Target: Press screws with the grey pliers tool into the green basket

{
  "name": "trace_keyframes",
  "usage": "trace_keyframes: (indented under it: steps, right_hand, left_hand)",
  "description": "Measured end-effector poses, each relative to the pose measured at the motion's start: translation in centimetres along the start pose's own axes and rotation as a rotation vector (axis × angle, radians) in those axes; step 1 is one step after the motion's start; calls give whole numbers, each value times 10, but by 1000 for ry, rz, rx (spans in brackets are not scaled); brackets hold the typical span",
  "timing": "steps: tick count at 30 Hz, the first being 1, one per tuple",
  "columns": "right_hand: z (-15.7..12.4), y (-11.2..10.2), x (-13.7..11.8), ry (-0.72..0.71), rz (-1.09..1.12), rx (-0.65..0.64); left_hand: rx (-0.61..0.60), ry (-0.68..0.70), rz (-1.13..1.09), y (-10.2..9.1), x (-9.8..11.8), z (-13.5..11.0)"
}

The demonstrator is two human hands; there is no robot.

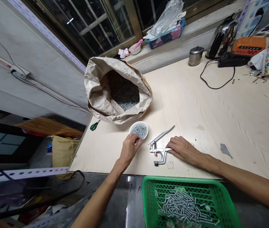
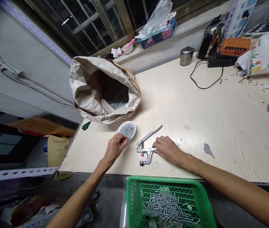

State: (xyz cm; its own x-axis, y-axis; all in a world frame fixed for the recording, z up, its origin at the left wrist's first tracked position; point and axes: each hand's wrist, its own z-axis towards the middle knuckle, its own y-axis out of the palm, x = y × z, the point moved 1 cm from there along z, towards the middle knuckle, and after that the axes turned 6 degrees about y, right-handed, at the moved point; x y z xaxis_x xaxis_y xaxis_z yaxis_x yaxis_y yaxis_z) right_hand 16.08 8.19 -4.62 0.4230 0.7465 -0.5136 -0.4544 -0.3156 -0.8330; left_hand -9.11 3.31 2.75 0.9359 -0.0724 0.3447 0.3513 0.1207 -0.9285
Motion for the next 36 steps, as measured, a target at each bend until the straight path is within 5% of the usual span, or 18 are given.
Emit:
trace_keyframes:
  steps: [5,12,15,21,26,33,36]
  right_hand:
    - [0,-3,-1,17,0,-30]
    - [9,-20,-17,76,162,-10]
    - [26,-23,-33,105,419,76]
    - [48,-14,-54,289,786,18]
    - [51,-5,-64,284,693,72]
    - [56,5,-79,26,352,178]
    - [61,6,-83,-49,297,195]
  left_hand:
    - [83,0,-89,7,6,-24]
    - [54,-527,-814,5,27,-29]
    - [83,-559,-980,11,45,-32]
    - [169,-519,-944,19,66,-40]
    - [226,-480,-850,18,65,-47]
    - [253,-471,-780,19,55,-52]
    - [281,-551,-934,18,50,-48]
